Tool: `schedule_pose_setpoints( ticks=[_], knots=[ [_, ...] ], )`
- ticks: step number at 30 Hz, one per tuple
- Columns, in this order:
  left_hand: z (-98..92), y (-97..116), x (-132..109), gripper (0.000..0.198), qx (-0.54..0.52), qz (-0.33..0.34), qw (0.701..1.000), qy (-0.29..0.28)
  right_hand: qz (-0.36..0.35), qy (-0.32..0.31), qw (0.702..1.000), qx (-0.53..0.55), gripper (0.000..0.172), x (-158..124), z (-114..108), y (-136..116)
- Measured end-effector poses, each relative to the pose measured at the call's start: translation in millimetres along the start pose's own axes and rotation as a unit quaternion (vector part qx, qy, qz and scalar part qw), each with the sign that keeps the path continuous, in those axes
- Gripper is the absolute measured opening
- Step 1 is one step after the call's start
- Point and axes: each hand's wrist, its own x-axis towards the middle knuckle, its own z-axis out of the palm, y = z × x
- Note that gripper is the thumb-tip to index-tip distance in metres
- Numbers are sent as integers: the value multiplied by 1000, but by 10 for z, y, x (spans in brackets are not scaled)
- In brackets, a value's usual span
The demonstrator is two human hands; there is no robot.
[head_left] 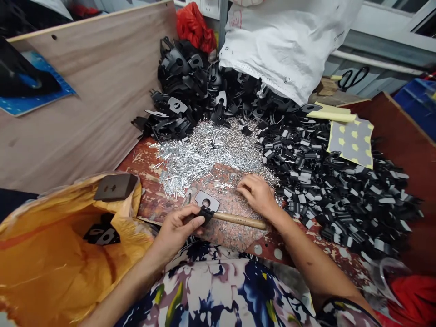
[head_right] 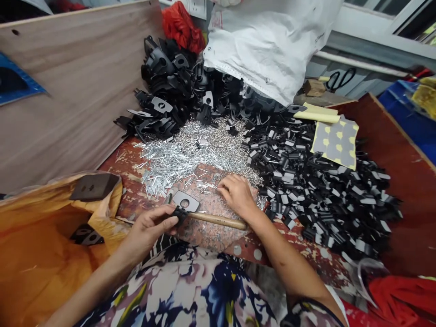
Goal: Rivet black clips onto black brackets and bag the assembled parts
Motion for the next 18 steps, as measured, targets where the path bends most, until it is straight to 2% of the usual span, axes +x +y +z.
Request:
schedule_pose_setpoints(
  ticks=[1, 2, 3, 5, 7, 8, 11, 16, 18],
  knots=[
    [4, 24, 7, 16, 63, 45, 997, 3, 32, -32, 995, 91, 12, -36, -17, -59],
    [15, 58, 13, 14, 132, 93, 987, 2, 65, -85, 977, 185, 11, -76, -29, -125],
    [32, 102, 17, 13, 201, 138, 970, -9, 97, -151, 945, 274, 10, -119, -33, -195],
    [83, 205, 14, 14, 308, 203, 927, -64, 143, -279, 860, 404, 16, -200, -12, -332],
    [140, 296, -4, 19, 364, 238, 892, -125, 168, -352, 794, 466, 24, -262, 39, -440],
    [164, 325, -16, 21, 380, 249, 879, -145, 175, -365, 778, 479, 27, -283, 69, -478],
    [196, 335, -52, 21, 400, 254, 866, -156, 193, -380, 768, 479, 33, -312, 153, -540],
    [179, 212, -144, 23, 409, 223, 876, -127, 192, -362, 794, 449, 36, -368, 271, -583],
    [175, 173, -200, 24, 425, 216, 871, -116, 196, -371, 791, 446, 36, -412, 323, -605]
  ],
)
